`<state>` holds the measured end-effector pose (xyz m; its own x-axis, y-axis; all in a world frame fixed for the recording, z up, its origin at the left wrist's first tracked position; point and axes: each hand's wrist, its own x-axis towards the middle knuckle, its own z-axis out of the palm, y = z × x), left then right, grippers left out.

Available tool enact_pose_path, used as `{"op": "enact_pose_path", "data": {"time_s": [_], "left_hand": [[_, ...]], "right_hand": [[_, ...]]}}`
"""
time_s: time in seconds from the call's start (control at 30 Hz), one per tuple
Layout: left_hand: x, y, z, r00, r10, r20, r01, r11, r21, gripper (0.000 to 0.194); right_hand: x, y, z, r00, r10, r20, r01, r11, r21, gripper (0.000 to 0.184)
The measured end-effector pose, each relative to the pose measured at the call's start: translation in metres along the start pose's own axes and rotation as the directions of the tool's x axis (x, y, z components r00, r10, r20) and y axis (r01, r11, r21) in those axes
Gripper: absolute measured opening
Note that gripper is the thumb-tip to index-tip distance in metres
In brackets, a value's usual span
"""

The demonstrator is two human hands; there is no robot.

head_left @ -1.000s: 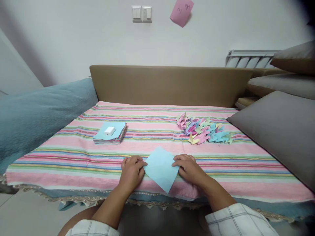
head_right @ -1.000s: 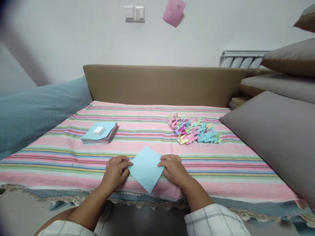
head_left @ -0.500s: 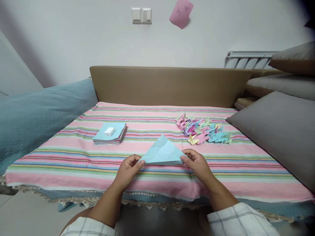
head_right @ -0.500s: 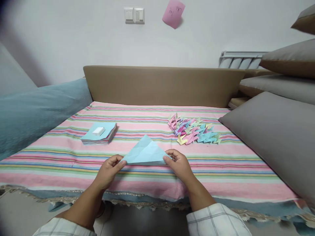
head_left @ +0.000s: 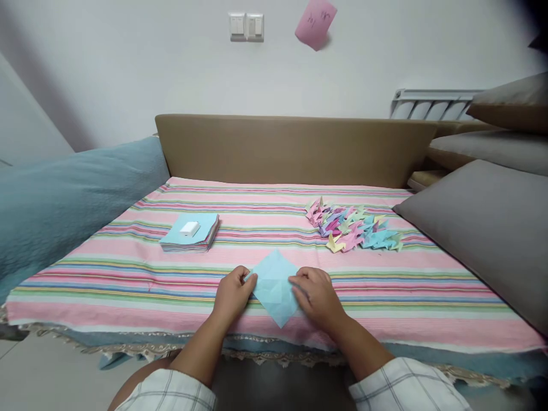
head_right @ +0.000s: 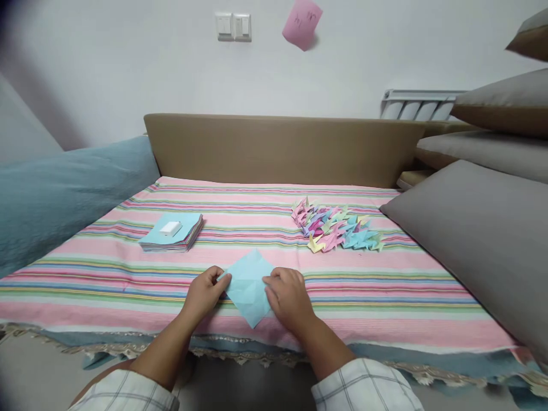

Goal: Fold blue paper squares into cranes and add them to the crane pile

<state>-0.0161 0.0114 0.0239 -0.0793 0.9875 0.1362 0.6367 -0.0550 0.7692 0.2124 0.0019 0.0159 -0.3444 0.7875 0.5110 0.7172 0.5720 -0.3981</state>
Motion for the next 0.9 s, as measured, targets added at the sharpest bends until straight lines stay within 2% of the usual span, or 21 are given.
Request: {"op": "enact_pose_path", "data": {"time_s": [0.2,0.43,0.57,0.63,0.73,0.9], "left_hand": [[0.000,0.000,-0.001,0.999,0.007,0.032,-0.007,1.000,0.006,0.026],[-0.008,0.006,-0.001,0.993,0.032,0.111,-0.039,0.997,0.065,0.027],[-0.015,0.009,0.001,0.978,0.124,0.168,-0.126,0.992,-0.001,0.026],[-0.017,0.010,0.005,0.969,0.167,0.179,-0.176,0.984,0.036,0.021],[-0.017,0.012,0.011,0.973,0.175,0.148,-0.198,0.968,0.155,0.014],[-0.013,0.013,0.018,0.999,0.049,0.022,-0.052,0.978,0.202,0.024]], "right_hand": [[-0.002,-0.013,0.015,0.988,-0.002,0.156,0.018,0.994,-0.105,0.028],[-0.003,-0.012,0.018,0.984,0.021,0.178,0.004,0.991,-0.136,0.029],[-0.004,-0.013,0.018,0.983,0.026,0.183,-0.002,0.992,-0.128,0.029],[-0.004,-0.013,0.018,0.983,0.027,0.180,-0.004,0.992,-0.130,0.029],[-0.003,-0.014,0.019,0.988,0.021,0.156,0.002,0.990,-0.144,0.028],[0.000,-0.012,0.020,0.996,0.044,0.074,-0.031,0.986,-0.163,0.028]]}}
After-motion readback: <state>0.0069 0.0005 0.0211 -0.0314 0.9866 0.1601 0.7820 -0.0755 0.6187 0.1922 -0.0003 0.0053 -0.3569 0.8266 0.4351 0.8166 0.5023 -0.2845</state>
